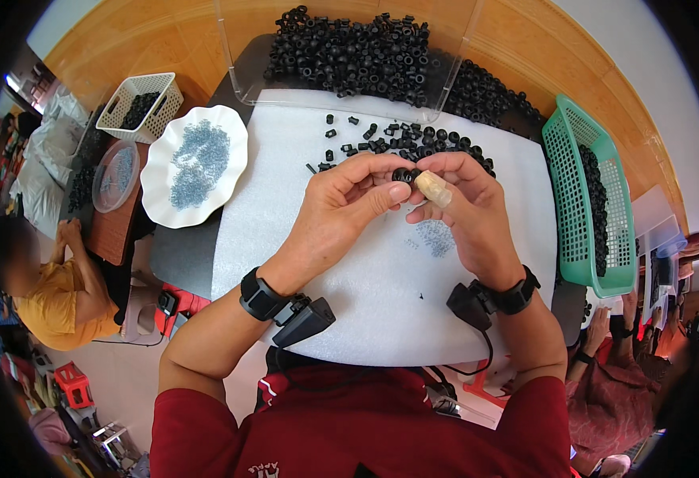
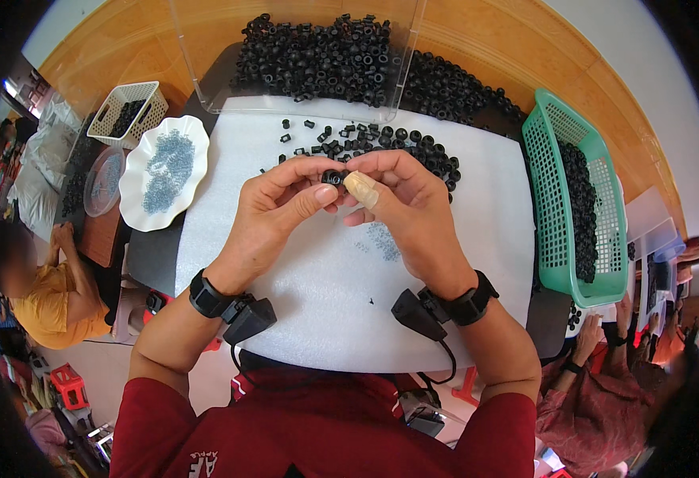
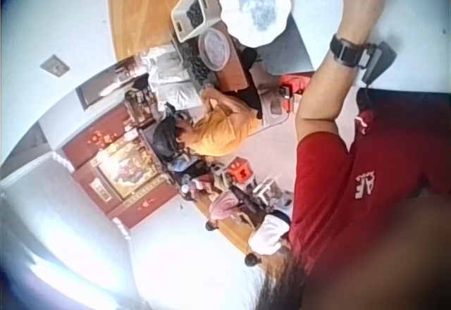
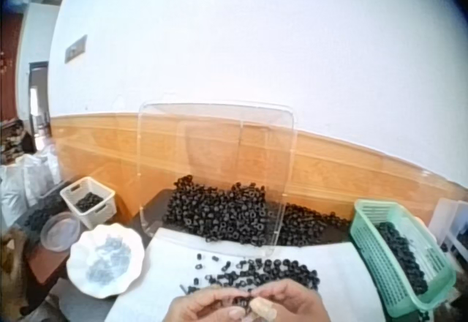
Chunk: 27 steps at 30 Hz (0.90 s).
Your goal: Assembling small black plastic components by inserting pins.
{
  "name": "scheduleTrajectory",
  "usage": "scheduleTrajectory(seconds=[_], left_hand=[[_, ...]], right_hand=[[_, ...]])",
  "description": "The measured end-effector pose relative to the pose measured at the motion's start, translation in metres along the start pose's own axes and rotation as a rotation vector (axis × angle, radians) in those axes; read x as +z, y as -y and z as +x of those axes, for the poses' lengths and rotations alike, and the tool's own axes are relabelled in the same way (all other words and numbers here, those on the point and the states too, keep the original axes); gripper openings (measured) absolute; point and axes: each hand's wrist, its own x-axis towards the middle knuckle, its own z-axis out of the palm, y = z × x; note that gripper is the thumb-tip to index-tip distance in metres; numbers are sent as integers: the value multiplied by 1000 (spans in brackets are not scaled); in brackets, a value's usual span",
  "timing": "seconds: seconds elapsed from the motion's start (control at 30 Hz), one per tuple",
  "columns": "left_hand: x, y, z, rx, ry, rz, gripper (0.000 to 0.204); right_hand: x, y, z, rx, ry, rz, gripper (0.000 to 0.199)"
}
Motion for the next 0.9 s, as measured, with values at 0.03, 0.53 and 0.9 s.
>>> scheduleTrajectory(seconds=[0.03,0.53,0.9], left_hand=[[0,1,0,1,0,4,28],[1,0,0,-14,-12,59,27],[0,4,0,62,-4,197,27]], right_hand=[[0,0,0,19,-4,12,24],[-2,0,-1,-96,2,-68,19],[-8,1,1,-115,99,-124,18]])
